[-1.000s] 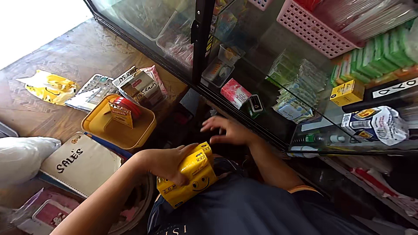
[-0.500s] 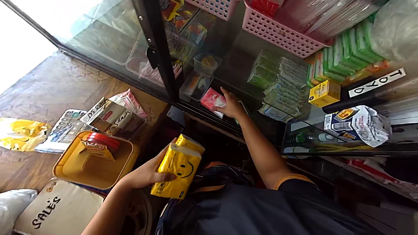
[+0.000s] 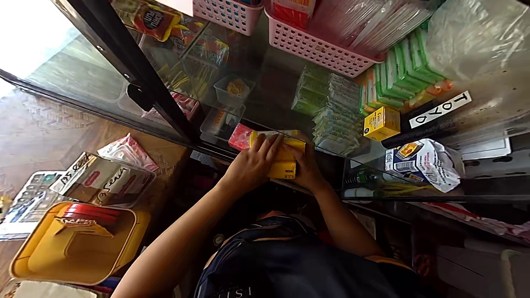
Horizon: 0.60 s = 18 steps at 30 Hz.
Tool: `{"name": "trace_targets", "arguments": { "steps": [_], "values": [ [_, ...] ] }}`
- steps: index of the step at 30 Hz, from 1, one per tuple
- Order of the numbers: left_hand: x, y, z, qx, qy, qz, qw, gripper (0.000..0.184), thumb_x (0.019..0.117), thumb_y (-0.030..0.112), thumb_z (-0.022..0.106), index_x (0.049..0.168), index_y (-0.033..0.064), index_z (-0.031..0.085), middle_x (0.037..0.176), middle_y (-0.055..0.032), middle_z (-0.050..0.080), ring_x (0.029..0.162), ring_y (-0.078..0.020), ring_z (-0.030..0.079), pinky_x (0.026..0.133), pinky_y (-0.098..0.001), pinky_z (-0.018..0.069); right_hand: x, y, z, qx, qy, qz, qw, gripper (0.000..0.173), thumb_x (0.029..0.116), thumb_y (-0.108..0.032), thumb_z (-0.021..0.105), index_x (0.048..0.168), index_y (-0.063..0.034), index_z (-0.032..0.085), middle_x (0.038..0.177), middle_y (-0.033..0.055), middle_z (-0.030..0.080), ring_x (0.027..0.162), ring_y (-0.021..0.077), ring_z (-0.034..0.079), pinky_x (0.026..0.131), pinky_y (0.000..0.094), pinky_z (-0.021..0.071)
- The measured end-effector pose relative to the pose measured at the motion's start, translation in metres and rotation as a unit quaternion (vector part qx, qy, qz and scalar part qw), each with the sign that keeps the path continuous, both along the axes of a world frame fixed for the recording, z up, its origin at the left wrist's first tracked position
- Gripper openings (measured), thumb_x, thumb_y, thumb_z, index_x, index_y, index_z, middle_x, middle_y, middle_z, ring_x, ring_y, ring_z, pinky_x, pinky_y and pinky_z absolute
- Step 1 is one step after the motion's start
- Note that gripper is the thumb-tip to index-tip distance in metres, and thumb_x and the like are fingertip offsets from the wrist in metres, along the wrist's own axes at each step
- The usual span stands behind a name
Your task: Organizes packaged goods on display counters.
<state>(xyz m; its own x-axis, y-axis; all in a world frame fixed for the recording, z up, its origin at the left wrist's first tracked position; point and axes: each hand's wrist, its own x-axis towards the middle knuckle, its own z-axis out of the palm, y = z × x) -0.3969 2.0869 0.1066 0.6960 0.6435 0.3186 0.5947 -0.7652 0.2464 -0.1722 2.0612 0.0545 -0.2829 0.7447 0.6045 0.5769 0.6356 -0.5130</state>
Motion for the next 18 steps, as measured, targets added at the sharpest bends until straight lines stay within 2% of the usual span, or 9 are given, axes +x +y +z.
{"name": "trace_targets", "arguments": {
  "steps": [1, 2, 3, 4, 7, 9, 12, 15, 18],
  "values": [
    [0.006, 0.005, -0.001, 0.017, -0.028, 0.003, 0.999, 0.103, 0.0678, 0.021, 0.093, 0.152, -0.0031, 0.039, 0.154, -0.0221, 0.046, 0.14, -0.0398, 0.047, 0.098, -0.0485, 0.0543, 0.009, 0.009, 0.0, 0.021, -0.003, -0.017, 1.0, 0.079, 0.067, -0.02, 0.092, 0.136, -0.0195, 0.054, 0.148, 0.0235, 0.041, 0.144, 0.0364, 0.038, 0.116, 0.0502, 0.0408],
    [0.01, 0.009, -0.001, 0.016, -0.047, 0.013, 0.999, 0.099, 0.0737, 0.022, 0.09, 0.153, -0.0044, 0.037, 0.16, -0.0216, 0.038, 0.147, -0.0394, 0.039, 0.112, -0.0496, 0.044, 0.018, 0.02, 0.001, 0.036, -0.003, -0.037, 0.999, 0.078, 0.0666, -0.019, 0.091, 0.135, -0.0182, 0.055, 0.149, 0.0243, 0.041, 0.145, 0.037, 0.038, 0.117, 0.0502, 0.0401],
    [0.012, 0.01, 0.0, 0.002, -0.055, 0.025, 0.998, 0.098, 0.0802, 0.027, 0.086, 0.156, -0.0042, 0.032, 0.165, -0.0201, 0.03, 0.153, -0.0396, 0.028, 0.12, -0.0506, 0.0339, 0.027, 0.032, 0.002, 0.044, -0.003, -0.063, 0.997, 0.079, 0.0663, -0.021, 0.093, 0.136, -0.0172, 0.055, 0.148, 0.0258, 0.042, 0.143, 0.0384, 0.04, 0.116, 0.0504, 0.0412],
    [0.013, 0.008, 0.0, -0.021, -0.065, 0.037, 0.997, 0.1, 0.0839, 0.032, 0.083, 0.159, -0.0022, 0.027, 0.168, -0.0179, 0.024, 0.155, -0.0391, 0.022, 0.123, -0.0508, 0.0287, 0.037, 0.045, 0.002, 0.048, -0.007, -0.096, 0.994, 0.081, 0.0671, -0.026, 0.093, 0.138, -0.0161, 0.055, 0.147, 0.0278, 0.042, 0.141, 0.0401, 0.042, 0.114, 0.0507, 0.0429],
    [-0.005, -0.007, -0.011, -0.074, -0.12, 0.056, 0.988, 0.091, 0.088, 0.036, 0.078, 0.16, 0.0046, 0.031, 0.169, -0.0159, 0.022, 0.155, -0.0375, 0.021, 0.122, -0.0488, 0.0318, 0.069, 0.093, 0.006, 0.036, -0.004, -0.203, 0.979, 0.092, 0.0631, -0.029, 0.095, 0.142, -0.0068, 0.055, 0.144, 0.0366, 0.041, 0.132, 0.0492, 0.046, 0.104, 0.0551, 0.0491],
    [-0.034, -0.024, -0.025, -0.106, -0.133, 0.084, 0.982, 0.085, 0.0888, 0.032, 0.077, 0.159, 0.0081, 0.035, 0.168, -0.0162, 0.023, 0.155, -0.0359, 0.022, 0.121, -0.0507, 0.0345, 0.09, 0.124, 0.01, 0.003, 0.0, -0.263, 0.965, 0.097, 0.0649, -0.03, 0.095, 0.147, -0.0063, 0.05, 0.149, 0.0357, 0.038, 0.135, 0.0486, 0.045, 0.107, 0.054, 0.0487],
    [-0.088, -0.061, -0.054, -0.159, -0.136, 0.19, 0.959, 0.083, 0.0918, 0.036, 0.072, 0.161, 0.0124, 0.032, 0.17, -0.0124, 0.02, 0.156, -0.0346, 0.02, 0.121, -0.0569, 0.032, 0.113, 0.169, 0.01, -0.016, 0.016, -0.323, 0.946, 0.103, 0.0656, -0.033, 0.096, 0.15, -0.0015, 0.045, 0.152, 0.0316, 0.041, 0.141, 0.0435, 0.042, 0.115, 0.0499, 0.0415],
    [-0.135, -0.11, -0.085, -0.167, -0.138, 0.298, 0.93, 0.082, 0.0934, 0.046, 0.064, 0.16, 0.0094, 0.032, 0.167, -0.0196, 0.024, 0.153, -0.0433, 0.024, 0.12, -0.0636, 0.0275, 0.127, 0.206, 0.02, -0.107, 0.011, -0.382, 0.918, 0.103, 0.0671, -0.034, 0.095, 0.148, 0.0042, 0.045, 0.15, 0.0318, 0.044, 0.143, 0.0425, 0.041, 0.119, 0.051, 0.0339],
    [-0.17, -0.171, -0.117, -0.143, -0.113, 0.385, 0.905, 0.079, 0.095, 0.049, 0.058, 0.157, 0.0045, 0.037, 0.161, -0.0268, 0.033, 0.149, -0.0469, 0.031, 0.119, -0.0611, 0.0284, 0.133, 0.236, 0.031, -0.188, 0.006, -0.367, 0.911, 0.09, 0.0737, -0.033, 0.092, 0.144, 0.0047, 0.05, 0.145, 0.0281, 0.052, 0.14, 0.0376, 0.047, 0.119, 0.0512, 0.0348]
  ]
}}
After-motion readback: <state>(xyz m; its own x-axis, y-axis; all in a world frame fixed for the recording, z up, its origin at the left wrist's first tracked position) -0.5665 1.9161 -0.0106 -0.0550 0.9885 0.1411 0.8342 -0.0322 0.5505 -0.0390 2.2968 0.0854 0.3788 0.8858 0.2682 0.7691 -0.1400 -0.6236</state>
